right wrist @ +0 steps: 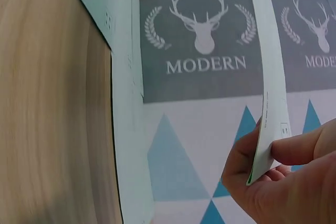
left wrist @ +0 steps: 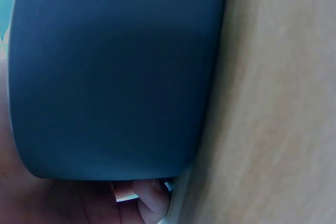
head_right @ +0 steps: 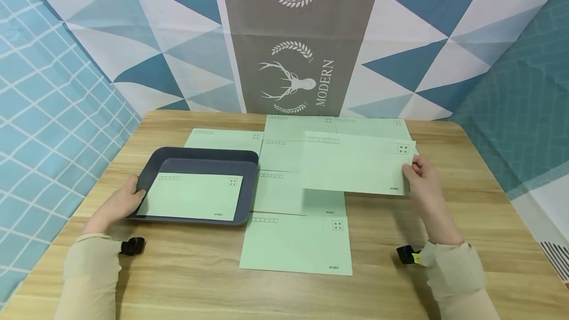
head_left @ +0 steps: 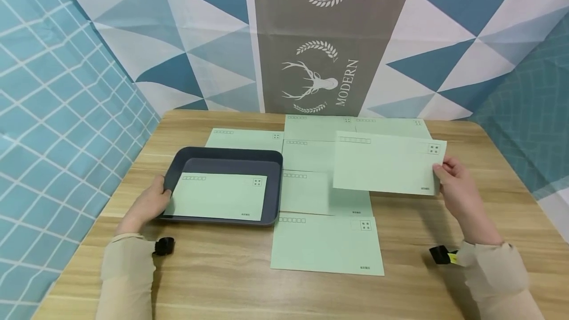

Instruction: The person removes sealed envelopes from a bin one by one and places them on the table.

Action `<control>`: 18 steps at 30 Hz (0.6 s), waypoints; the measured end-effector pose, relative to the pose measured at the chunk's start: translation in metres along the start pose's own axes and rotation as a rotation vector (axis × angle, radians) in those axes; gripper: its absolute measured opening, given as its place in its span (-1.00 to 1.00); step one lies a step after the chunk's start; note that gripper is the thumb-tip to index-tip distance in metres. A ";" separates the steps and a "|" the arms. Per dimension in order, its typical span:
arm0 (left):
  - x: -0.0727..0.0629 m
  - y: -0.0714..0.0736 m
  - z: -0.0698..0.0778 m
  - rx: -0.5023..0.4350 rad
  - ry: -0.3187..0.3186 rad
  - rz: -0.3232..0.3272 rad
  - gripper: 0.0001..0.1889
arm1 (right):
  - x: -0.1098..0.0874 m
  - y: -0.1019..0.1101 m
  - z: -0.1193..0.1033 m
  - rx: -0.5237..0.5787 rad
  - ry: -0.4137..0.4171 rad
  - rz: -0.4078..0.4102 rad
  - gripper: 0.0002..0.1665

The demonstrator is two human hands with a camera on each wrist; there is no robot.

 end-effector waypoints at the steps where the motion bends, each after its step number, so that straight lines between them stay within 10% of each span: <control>1: 0.000 0.000 0.000 -0.001 0.001 -0.001 -0.72 | -0.001 0.004 0.001 0.007 0.002 0.010 -0.83; 6: 0.000 -0.002 -0.002 -0.002 0.003 -0.004 -0.71 | -0.004 0.022 0.003 -0.046 0.002 0.060 -0.90; 18: 0.001 0.000 -0.001 0.000 0.006 -0.003 -0.71 | -0.003 0.056 0.015 -0.639 -0.122 0.033 -0.44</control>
Point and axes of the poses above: each hand's wrist, its own x-axis towards the middle knuckle, its own y-axis out of the back of the hand, z = x × y, the point moved 2 cm from there along x, towards the middle knuckle, and after that the axes turned 6 degrees about y, right-handed, at the moved point
